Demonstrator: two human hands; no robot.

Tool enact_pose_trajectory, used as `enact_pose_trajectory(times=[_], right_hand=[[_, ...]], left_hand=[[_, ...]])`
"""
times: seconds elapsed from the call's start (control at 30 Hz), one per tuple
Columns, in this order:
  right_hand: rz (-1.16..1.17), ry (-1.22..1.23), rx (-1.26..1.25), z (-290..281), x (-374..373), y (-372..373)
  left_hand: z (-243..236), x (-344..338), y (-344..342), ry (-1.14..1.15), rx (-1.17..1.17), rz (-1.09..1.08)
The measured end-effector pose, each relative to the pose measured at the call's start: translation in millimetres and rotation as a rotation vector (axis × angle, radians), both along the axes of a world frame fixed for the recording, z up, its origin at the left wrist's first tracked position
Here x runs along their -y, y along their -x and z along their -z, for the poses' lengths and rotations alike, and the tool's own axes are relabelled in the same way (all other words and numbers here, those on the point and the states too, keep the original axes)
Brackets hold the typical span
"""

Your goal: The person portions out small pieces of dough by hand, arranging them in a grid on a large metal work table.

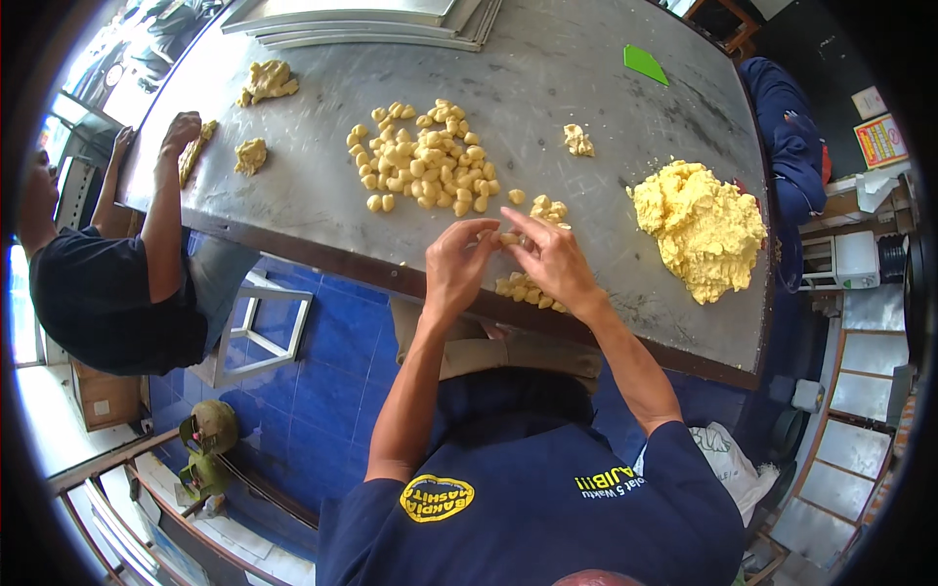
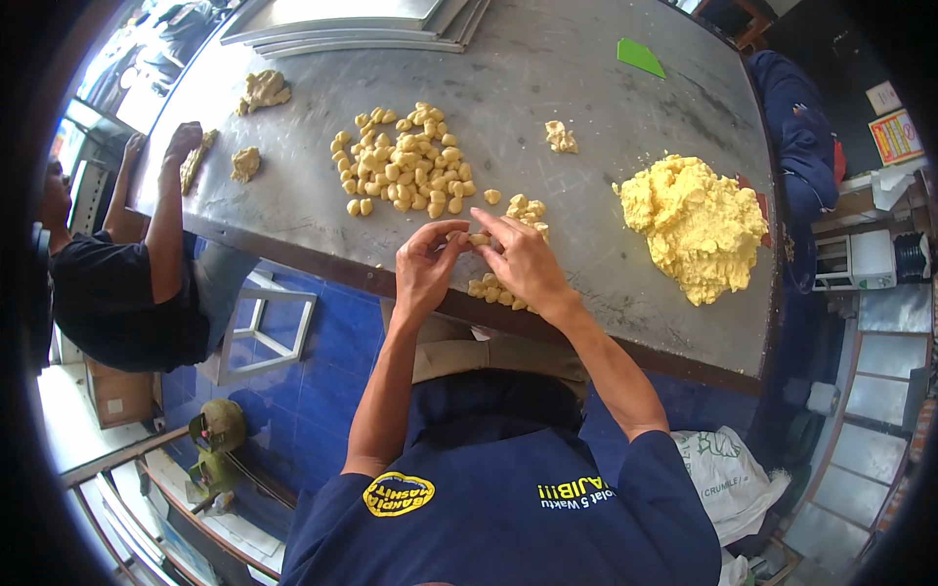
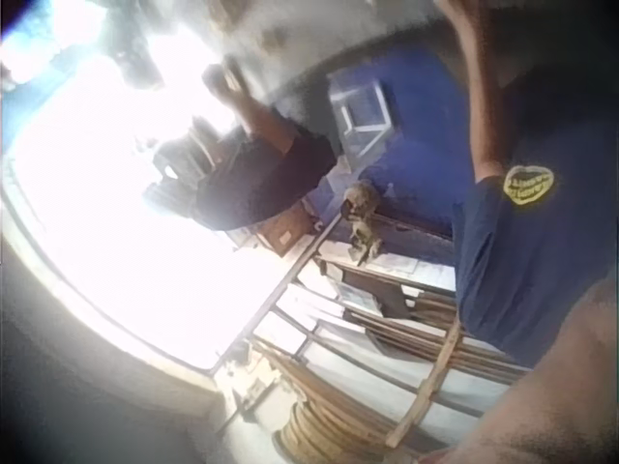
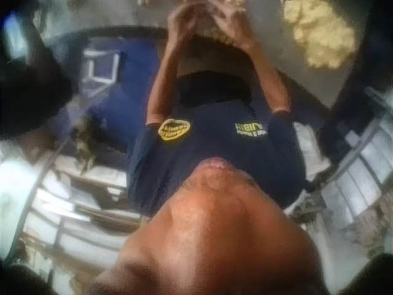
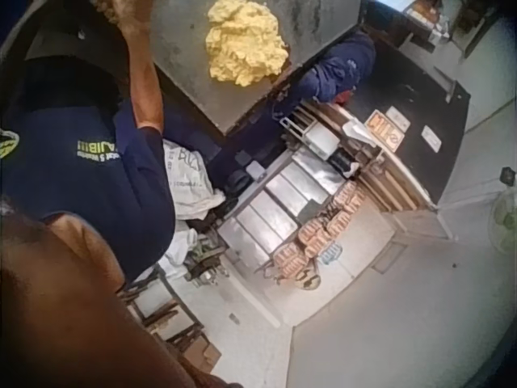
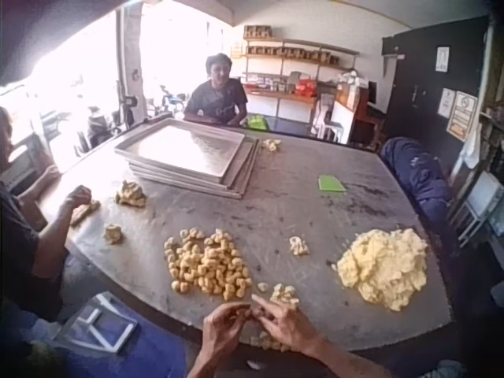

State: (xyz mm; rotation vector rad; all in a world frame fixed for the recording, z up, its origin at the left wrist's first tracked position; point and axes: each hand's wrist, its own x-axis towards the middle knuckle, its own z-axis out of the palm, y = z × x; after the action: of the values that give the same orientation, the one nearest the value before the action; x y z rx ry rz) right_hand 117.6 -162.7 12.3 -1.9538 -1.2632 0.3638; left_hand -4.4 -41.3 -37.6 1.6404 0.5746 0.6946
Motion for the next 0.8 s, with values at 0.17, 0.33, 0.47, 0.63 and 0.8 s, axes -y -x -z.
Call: enact_pose_trajectory(times=[0.17, 0.33, 0.47, 0.63, 0.8], right_hand=[[0.342, -0.019, -0.081, 11, 5, -44], [0.566, -0.112, 0.276, 50, 19, -136], [0.565, -0.094, 0.174, 54, -1, -160], [0.510, -0.113, 0.250, 54, -19, -168], [0.378, -0.071, 0.549, 59, -12, -183]], left_hand=[[6, 2, -2, 0.190, 0.091, -0.067], [-9, 4, 0, 0.275, -0.030, 0.016], [4, 3, -5, 0.220, 0.120, -0.050], [-4, 2, 1, 0.259, -0.011, 0.059], [-3, 3, -2, 0.377, 0.147, 0.020]])
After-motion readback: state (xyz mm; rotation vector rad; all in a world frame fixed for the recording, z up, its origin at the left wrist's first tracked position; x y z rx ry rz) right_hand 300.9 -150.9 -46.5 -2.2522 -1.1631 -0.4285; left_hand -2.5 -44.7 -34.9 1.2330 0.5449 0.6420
